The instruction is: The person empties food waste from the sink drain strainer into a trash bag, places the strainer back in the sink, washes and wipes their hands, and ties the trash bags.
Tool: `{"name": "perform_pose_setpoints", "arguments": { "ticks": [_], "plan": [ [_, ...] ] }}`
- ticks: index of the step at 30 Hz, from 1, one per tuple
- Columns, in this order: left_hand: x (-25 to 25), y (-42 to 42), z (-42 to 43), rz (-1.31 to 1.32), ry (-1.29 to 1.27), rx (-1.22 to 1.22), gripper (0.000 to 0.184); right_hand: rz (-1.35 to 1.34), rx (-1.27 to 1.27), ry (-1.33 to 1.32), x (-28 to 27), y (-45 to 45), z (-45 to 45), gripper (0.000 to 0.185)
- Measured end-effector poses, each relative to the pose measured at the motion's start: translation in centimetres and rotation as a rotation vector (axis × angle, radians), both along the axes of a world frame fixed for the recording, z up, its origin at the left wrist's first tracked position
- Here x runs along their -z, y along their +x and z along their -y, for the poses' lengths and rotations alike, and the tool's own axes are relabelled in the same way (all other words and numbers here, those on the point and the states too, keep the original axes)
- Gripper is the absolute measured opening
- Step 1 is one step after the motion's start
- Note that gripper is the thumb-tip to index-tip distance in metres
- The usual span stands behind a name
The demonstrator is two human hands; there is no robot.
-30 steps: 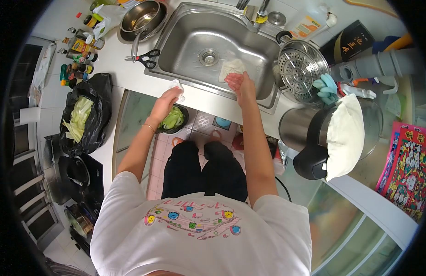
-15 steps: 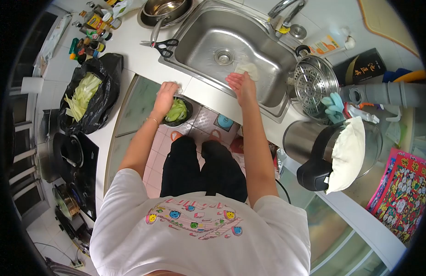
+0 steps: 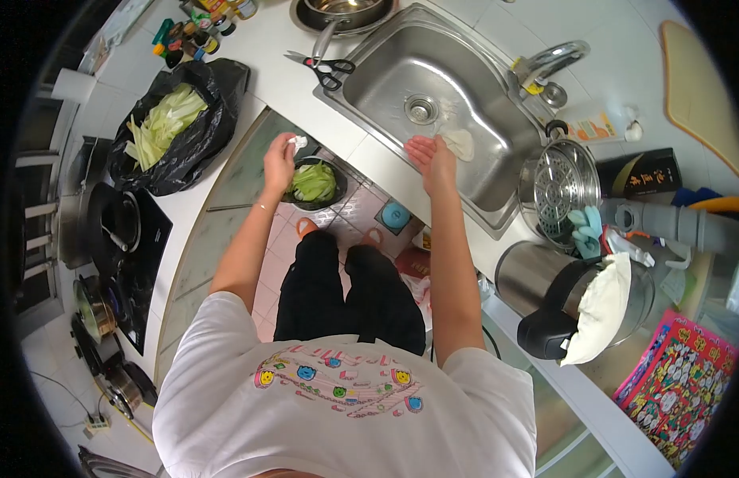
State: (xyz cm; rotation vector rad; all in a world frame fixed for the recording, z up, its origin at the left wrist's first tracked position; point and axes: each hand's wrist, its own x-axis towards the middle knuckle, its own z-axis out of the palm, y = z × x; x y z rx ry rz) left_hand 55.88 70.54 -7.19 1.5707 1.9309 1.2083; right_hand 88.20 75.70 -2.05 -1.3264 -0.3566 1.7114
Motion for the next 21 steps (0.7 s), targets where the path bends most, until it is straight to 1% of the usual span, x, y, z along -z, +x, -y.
{"name": "perform_pose_setpoints", "arguments": {
  "ticks": [2,3,6,7,9,10,12,14,15,16,17,18,19,20,21],
  "plan": [
    [2.5,-2.1,1.1,0.209,-0.092,-0.070,0.015,0.165,-0.088,0.011,1.3,-0.3,-0.5,0.044],
    [1.9,-2.6,1.9,0.298,-0.117,-0.085,0.015,0.246,-0.131,0.018,1.3,-0.9,-0.7,0.043],
    [4.9,-4.7,4.0,0.362,-0.057,-0.194,0.014,0.516,-0.179,0.184,1.4,-3.0,-0.5,0.030],
    [5.7,-5.3,4.8,0.329,-0.082,-0.201,0.015,0.535,-0.150,0.247,2.0,-3.9,-0.3,0.027],
    [6.8,-6.1,6.5,0.257,-0.216,-0.235,0.016,0.565,-0.088,0.377,3.4,-6.0,0.0,0.020],
    [7.1,-6.3,7.4,0.219,-0.288,-0.248,0.016,0.613,-0.112,0.482,3.8,-7.0,0.3,0.018],
    [9.3,-6.9,8.3,0.324,-0.315,-0.268,0.017,0.713,-0.147,0.689,3.9,-8.6,1.2,0.016],
    [13.3,-7.5,8.9,0.441,-0.318,-0.267,0.018,0.648,-0.187,0.655,1.8,-10.8,3.0,0.016],
    [13.7,-7.3,8.9,0.489,-0.326,-0.276,0.019,0.615,-0.210,0.635,1.3,-11.9,4.3,0.016],
    [15.5,-7.3,9.1,0.528,-0.345,-0.282,0.019,0.555,-0.238,0.595,1.6,-12.7,5.5,0.015],
    [18.2,-7.6,9.2,0.567,-0.361,-0.287,0.019,0.494,-0.263,0.558,2.5,-13.6,6.5,0.015],
    [20.7,-7.8,8.8,0.605,-0.369,-0.290,0.019,0.483,-0.287,0.561,5.0,-14.5,7.4,0.015],
    [21.5,-7.5,8.2,0.710,-0.387,-0.304,0.021,0.473,-0.315,0.567,8.8,-15.1,8.4,0.014],
    [25.1,-7.8,8.0,0.631,-0.366,-0.281,0.021,0.466,-0.339,0.563,12.9,-15.5,9.1,0.014],
    [30.1,-8.2,7.7,0.548,-0.341,-0.251,0.022,0.527,-0.368,0.485,17.0,-15.8,9.2,0.014]
  ]
}}
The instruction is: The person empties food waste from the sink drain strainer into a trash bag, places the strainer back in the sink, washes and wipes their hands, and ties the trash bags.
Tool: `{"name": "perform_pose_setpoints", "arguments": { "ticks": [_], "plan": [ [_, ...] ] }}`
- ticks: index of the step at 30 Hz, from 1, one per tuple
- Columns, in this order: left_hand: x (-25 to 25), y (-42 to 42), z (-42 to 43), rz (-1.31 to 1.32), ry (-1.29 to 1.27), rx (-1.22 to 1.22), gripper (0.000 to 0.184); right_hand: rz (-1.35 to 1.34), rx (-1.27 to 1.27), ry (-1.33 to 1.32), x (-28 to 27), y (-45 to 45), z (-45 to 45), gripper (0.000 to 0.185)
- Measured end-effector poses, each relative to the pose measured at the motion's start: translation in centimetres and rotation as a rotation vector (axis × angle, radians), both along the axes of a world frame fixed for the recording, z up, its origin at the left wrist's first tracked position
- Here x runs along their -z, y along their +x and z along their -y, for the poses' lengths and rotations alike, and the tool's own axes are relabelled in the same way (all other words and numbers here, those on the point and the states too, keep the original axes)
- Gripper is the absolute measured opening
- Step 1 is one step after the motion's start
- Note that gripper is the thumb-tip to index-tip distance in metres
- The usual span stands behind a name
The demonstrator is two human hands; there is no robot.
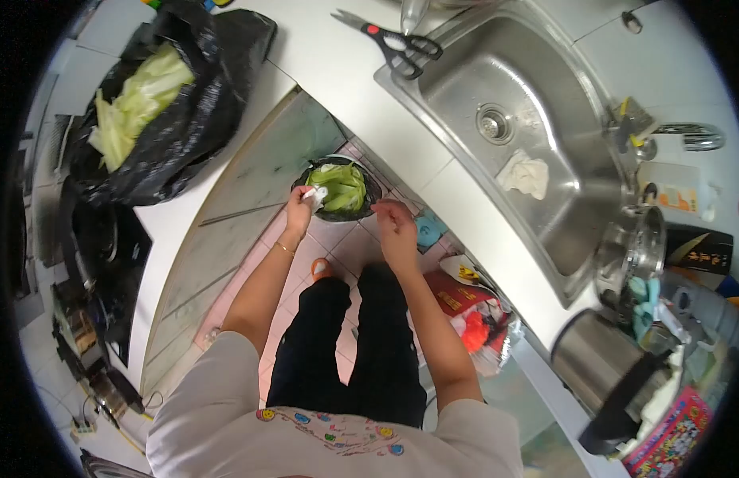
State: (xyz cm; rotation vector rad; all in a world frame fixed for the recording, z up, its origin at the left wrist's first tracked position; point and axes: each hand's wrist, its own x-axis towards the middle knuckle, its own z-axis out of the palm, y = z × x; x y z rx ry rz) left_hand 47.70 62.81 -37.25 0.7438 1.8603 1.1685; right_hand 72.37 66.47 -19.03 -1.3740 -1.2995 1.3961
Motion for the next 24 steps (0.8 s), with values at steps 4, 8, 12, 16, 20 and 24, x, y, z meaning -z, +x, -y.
{"name": "perform_pose_setpoints", "arguments": {
  "ticks": [4,8,12,16,20,24],
  "plan": [
    [5.7,-0.7,-1.8,-0.246,-0.023,0.162,0.020,0.400,-0.046,0.042,17.9,-1.4,0.9,0.020],
    [9.9,-2.3,-2.1,-0.591,0.061,0.336,0.026,0.639,0.083,-0.028,29.5,-2.7,0.5,0.050],
    [7.8,-4.5,-0.3,-1.150,0.054,0.334,0.033,0.516,0.068,-0.324,33.8,-3.7,-0.9,0.061],
    [9.9,-6.1,0.4,-1.114,-0.542,0.283,0.027,0.776,-0.007,-0.214,33.3,-4.6,-1.1,0.038],
    [12.0,-8.4,0.7,-0.903,-0.424,0.430,0.023,0.686,0.094,-0.014,32.2,-6.0,-1.2,0.022],
    [8.0,-7.4,1.0,-0.849,-0.199,0.262,0.018,0.590,0.080,0.118,29.9,-7.8,-1.1,0.017]
  ]
}}
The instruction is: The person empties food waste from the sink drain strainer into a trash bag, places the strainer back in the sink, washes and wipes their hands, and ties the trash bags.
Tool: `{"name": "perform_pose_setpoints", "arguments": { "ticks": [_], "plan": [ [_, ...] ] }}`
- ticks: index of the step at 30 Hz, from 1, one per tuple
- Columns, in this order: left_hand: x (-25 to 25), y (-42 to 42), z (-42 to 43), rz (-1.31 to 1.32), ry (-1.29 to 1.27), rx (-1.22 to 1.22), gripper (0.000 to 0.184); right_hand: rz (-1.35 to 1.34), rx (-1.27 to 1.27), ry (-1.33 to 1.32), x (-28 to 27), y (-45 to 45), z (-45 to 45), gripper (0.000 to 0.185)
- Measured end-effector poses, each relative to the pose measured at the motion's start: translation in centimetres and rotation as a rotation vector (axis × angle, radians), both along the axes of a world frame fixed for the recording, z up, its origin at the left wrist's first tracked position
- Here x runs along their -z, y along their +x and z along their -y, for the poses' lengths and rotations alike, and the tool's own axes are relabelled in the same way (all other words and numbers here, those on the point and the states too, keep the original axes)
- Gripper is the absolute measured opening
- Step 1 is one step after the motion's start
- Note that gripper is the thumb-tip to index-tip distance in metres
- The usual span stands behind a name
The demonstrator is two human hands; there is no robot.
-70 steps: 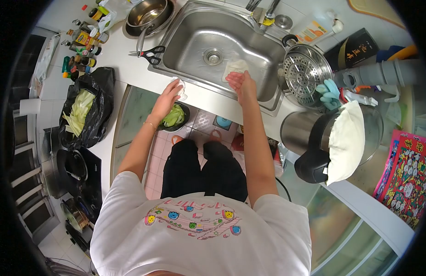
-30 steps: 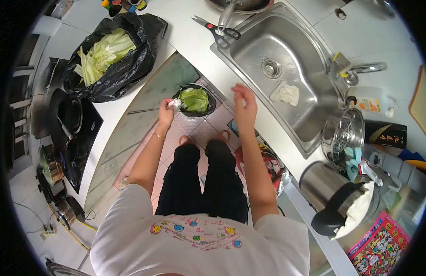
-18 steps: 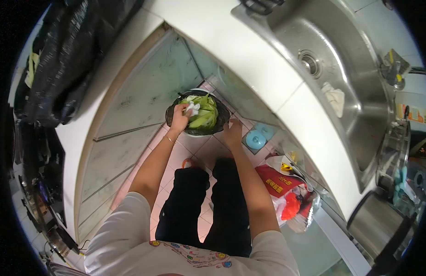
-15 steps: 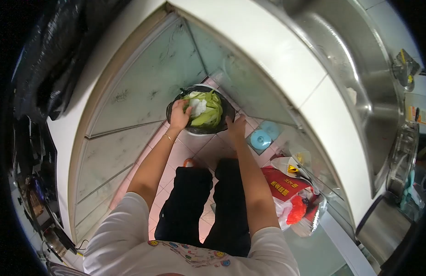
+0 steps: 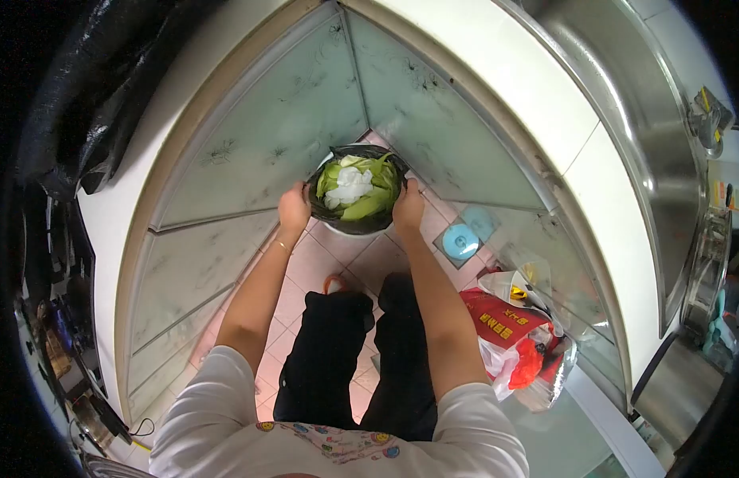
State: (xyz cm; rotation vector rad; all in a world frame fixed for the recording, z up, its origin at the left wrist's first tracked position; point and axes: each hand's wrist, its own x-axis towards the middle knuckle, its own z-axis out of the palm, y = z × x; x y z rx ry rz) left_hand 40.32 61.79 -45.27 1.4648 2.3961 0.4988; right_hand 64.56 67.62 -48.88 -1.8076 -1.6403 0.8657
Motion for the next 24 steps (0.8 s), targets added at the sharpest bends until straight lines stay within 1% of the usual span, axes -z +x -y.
{"name": "perform_pose_setpoints", "arguments": {
  "ticks": [1,2,4,7,10,12,13,15,16,17,19,20,22,24],
  "plan": [
    [-0.6,0.2,0.1,0.022,0.066,-0.023,0.018,0.004,-0.004,0.031,-0.5,-0.1,0.1,0.018],
    [-1.3,0.3,0.1,0.043,0.080,-0.009,0.018,-0.042,-0.049,0.031,-1.0,-0.1,0.4,0.018],
    [-4.5,0.7,-1.1,0.086,0.119,0.018,0.019,-0.134,-0.140,0.042,-3.9,-0.7,0.3,0.019],
    [-6.6,1.5,-1.5,0.106,0.116,0.093,0.021,-0.211,-0.164,0.042,-5.5,-2.4,0.4,0.018],
    [-8.0,1.5,-1.0,0.199,0.215,0.022,0.019,-0.341,-0.064,0.196,-7.3,-3.3,0.4,0.016],
    [-8.4,2.4,0.0,0.256,0.225,0.020,0.018,-0.290,-0.060,0.087,-8.1,-3.4,0.4,0.015],
    [-8.8,2.0,-0.2,0.241,0.255,0.001,0.018,-0.268,-0.060,0.045,-8.6,-3.6,-0.1,0.015],
    [-9.8,0.9,-0.7,0.217,0.313,-0.037,0.018,-0.291,-0.029,0.116,-9.3,-2.6,0.5,0.015],
    [-10.3,0.4,-0.6,0.223,0.328,-0.046,0.021,-0.301,-0.018,0.164,-9.6,-1.9,-0.1,0.015],
    [-10.0,0.0,-0.8,0.214,0.327,-0.053,0.021,-0.280,-0.023,0.173,-9.4,-1.4,-0.8,0.015],
    [-8.7,-0.6,-0.4,0.193,0.307,-0.074,0.021,-0.238,-0.034,0.173,-8.6,-0.6,-1.1,0.014],
    [-8.4,-0.9,-0.4,0.191,0.212,-0.061,0.020,-0.234,-0.034,0.144,-8.7,-0.1,-0.6,0.015],
    [-9.1,-0.6,0.0,0.198,0.292,-0.119,0.018,-0.234,-0.032,0.117,-9.7,0.1,-1.3,0.016],
    [-8.9,-0.2,0.2,0.222,0.382,-0.189,0.017,-0.179,0.004,0.149,-9.1,0.0,-2.4,0.014]
  ]
}}
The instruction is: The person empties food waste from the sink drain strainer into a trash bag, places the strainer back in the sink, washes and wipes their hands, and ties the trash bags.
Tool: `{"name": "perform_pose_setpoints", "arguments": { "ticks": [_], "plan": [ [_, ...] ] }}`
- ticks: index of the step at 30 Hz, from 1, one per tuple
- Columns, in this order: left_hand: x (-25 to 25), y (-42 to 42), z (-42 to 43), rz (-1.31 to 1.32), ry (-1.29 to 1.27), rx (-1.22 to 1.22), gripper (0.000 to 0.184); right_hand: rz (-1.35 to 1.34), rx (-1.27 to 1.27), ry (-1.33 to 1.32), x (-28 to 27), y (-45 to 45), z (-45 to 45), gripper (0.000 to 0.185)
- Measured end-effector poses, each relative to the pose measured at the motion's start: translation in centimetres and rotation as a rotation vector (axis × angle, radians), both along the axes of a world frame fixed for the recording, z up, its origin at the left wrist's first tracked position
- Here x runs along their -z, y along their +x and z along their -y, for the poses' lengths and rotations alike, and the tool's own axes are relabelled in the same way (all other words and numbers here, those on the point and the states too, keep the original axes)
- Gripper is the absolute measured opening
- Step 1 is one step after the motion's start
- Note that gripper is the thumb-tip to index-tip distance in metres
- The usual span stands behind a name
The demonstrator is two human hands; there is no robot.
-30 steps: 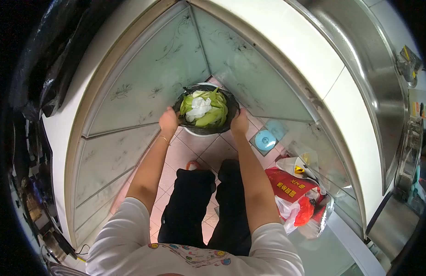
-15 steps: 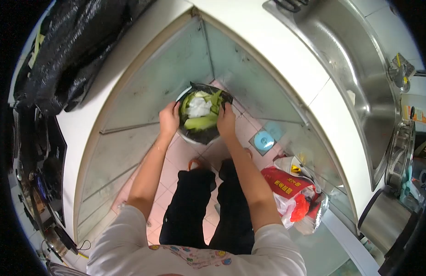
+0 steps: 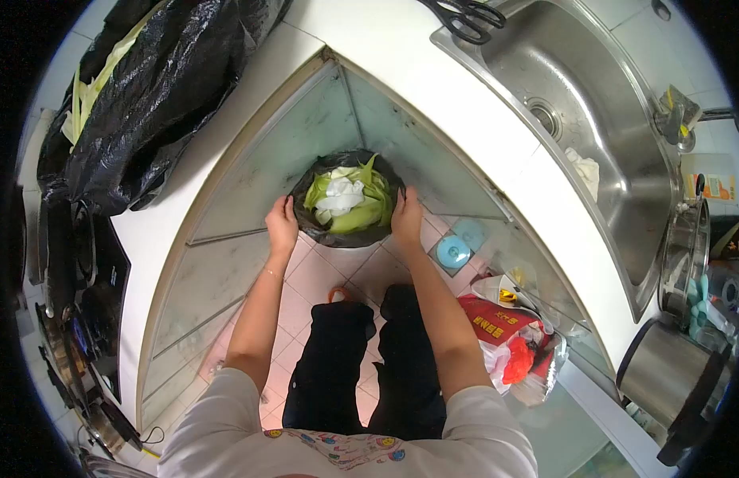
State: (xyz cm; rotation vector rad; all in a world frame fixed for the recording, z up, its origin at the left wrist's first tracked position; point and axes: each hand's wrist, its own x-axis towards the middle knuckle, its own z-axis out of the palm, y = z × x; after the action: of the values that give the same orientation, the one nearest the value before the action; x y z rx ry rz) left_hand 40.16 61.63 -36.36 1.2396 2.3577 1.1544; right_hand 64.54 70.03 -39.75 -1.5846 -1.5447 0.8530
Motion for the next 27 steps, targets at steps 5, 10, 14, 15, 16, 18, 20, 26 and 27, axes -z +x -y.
{"name": "perform_pose_setpoints", "arguments": {
  "ticks": [5,10,14,15,16,18,20,26,27],
  "plan": [
    [-1.4,-0.2,-0.1,-0.025,0.029,0.068,0.018,-0.024,-0.005,-0.039,-1.9,0.9,0.8,0.011],
    [-4.9,0.0,-0.2,-0.022,-0.056,0.009,0.019,0.015,-0.022,-0.049,-5.6,1.3,0.3,0.009],
    [-5.4,0.3,0.3,0.005,-0.001,-0.005,0.019,0.025,0.035,0.011,-7.0,1.6,1.9,0.008],
    [-6.0,-0.2,-0.9,-0.028,0.006,0.013,0.019,0.040,0.006,-0.029,-7.5,1.7,0.9,0.010],
    [-6.3,0.1,-0.6,-0.023,0.023,-0.004,0.019,0.058,-0.025,-0.072,-7.8,1.7,0.2,0.012],
    [-6.9,0.8,-0.5,-0.017,0.067,-0.035,0.019,-0.027,0.012,0.118,-8.5,1.3,0.0,0.012],
    [-6.7,1.0,0.2,0.007,0.039,-0.053,0.020,-0.036,0.022,0.112,-8.3,1.9,1.5,0.012],
    [-7.4,0.8,1.0,-0.071,-0.010,-0.097,0.021,-0.048,-0.003,0.073,-8.4,2.6,0.9,0.007],
    [-8.9,1.1,1.8,0.009,0.055,-0.118,0.022,-0.041,0.037,0.110,-10.9,2.5,1.9,0.008]
  ]
}}
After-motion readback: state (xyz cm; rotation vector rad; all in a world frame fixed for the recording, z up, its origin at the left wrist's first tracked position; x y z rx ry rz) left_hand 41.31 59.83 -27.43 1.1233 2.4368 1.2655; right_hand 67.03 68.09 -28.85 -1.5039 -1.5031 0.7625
